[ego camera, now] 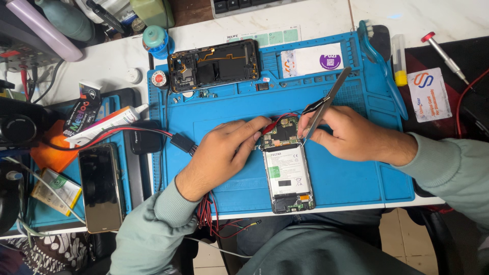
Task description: The person uses a pair of scissors to probe and adjust connections on the motherboard of a disassembled smartphone. The person then switches to using red and black multimeter probes to test points on the same motherboard.
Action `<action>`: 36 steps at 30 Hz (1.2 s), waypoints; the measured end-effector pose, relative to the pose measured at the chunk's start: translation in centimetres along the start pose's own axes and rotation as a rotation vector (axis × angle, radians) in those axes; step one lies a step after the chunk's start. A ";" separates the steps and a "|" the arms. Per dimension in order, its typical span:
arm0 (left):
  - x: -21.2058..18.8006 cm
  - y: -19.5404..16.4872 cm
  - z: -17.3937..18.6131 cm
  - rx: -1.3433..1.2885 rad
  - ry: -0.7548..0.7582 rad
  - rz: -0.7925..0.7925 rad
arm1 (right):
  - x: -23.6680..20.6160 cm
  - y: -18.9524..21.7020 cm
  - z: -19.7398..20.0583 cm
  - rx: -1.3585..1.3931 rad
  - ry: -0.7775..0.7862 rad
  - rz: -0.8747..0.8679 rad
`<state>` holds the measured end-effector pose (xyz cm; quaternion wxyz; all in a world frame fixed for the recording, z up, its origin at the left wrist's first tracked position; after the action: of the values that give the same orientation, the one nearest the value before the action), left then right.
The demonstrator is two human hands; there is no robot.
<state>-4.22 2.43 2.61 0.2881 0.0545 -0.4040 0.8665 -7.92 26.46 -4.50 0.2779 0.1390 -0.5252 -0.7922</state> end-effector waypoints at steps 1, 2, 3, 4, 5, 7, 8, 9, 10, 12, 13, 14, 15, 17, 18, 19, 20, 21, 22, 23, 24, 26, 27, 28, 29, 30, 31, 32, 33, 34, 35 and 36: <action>0.0 0.0 0.0 -0.002 -0.002 -0.004 | 0.0 0.0 0.0 0.001 0.000 -0.003; 0.0 0.0 0.0 0.006 0.004 0.011 | 0.0 0.0 0.0 0.002 0.001 -0.001; 0.1 0.1 -0.1 0.015 0.011 0.024 | 0.0 0.0 0.0 0.002 0.000 0.002; 0.1 0.1 -0.1 0.024 0.017 0.039 | 0.0 0.0 0.0 0.003 0.000 0.004; 0.1 0.0 -0.1 0.015 0.012 0.027 | 0.1 0.0 0.1 0.001 -0.001 0.005; 0.2 -0.1 0.0 -0.002 0.003 0.003 | 0.1 0.0 0.1 -0.005 -0.003 0.006; 0.2 -0.1 0.0 -0.001 0.003 0.001 | 0.1 0.0 0.1 -0.005 -0.003 0.006; 0.2 -0.1 0.1 0.001 0.002 -0.002 | 0.1 0.0 0.1 -0.005 -0.003 0.006; 0.2 -0.1 0.1 0.002 0.002 -0.005 | 0.1 0.0 0.1 -0.005 -0.004 0.005; 0.1 -0.1 0.1 0.002 0.004 0.001 | 0.1 -0.1 0.0 0.000 0.002 0.001; 0.1 -0.1 0.1 0.002 0.004 0.003 | 0.1 -0.1 0.0 0.003 0.005 -0.002; 0.1 -0.1 0.0 0.002 0.003 0.003 | 0.1 -0.1 0.0 0.002 0.005 0.000; 0.1 -0.1 0.0 0.002 0.002 0.003 | 0.1 -0.1 0.0 0.002 0.005 0.001; 0.1 0.0 0.0 0.003 0.003 0.004 | 0.1 -0.1 0.0 0.002 0.005 0.006; 0.1 0.0 0.0 0.004 0.004 0.005 | 0.1 0.0 0.0 0.003 0.005 0.009; 0.1 0.0 0.0 0.004 0.005 0.007 | 0.1 0.0 0.1 0.004 0.006 0.013; 0.1 0.0 0.0 0.007 0.006 0.008 | 0.1 0.0 0.1 0.002 0.005 0.009; 0.1 0.0 -0.1 0.010 0.008 0.010 | 0.1 -0.1 0.1 0.001 0.005 0.006; 0.1 0.0 -0.1 0.012 0.009 0.012 | 0.0 -0.1 0.1 -0.001 0.005 0.002; 0.0 0.0 -0.1 0.013 0.010 0.015 | 0.1 -0.1 0.1 -0.002 0.004 0.005; 0.0 0.0 -0.1 0.013 0.010 0.018 | 0.1 -0.1 0.0 -0.002 0.003 0.007; 0.0 0.0 0.0 0.012 0.006 0.012 | 0.1 -0.1 0.0 -0.004 0.002 0.011; 0.0 -0.1 0.0 0.011 0.001 0.003 | 0.1 -0.1 0.0 -0.005 0.002 0.013; 0.0 -0.1 0.0 0.010 -0.003 -0.006 | 0.1 -0.1 0.0 -0.007 0.002 0.016; 0.0 -0.1 0.0 0.011 0.000 0.000 | 0.1 -0.1 0.0 -0.005 0.003 0.012; 0.0 -0.1 0.0 0.013 0.002 0.007 | 0.1 -0.2 0.0 -0.003 0.004 0.007; 0.0 -0.1 0.0 0.015 0.005 0.013 | 0.1 -0.2 0.0 -0.001 0.005 0.003; 0.0 -0.1 0.0 0.016 0.005 0.011 | 0.1 -0.2 0.0 -0.001 0.005 0.008; 0.0 -0.1 0.0 0.017 0.005 0.008 | 0.1 -0.2 0.0 -0.001 0.005 0.012; 0.1 -0.1 0.0 0.019 0.004 0.005 | 0.0 -0.2 0.0 -0.001 0.005 0.017; 0.0 -0.1 0.0 0.022 0.007 0.007 | 0.1 -0.2 0.0 0.001 0.006 0.016; 0.0 -0.1 0.1 0.024 0.009 0.010 | 0.1 -0.2 0.0 0.003 0.007 0.014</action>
<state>-4.19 2.45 2.73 0.2850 0.0520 -0.3924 0.8729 -8.04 26.45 -4.72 0.2852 0.1383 -0.5264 -0.7890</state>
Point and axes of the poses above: each hand's wrist, its own x-axis towards the middle knuckle, its own z-axis out of the back of the hand, y = z × x, the point moved 4 cm from there along x, towards the middle knuckle, and after that the axes turned 6 degrees about -y, right-handed, at the moved point
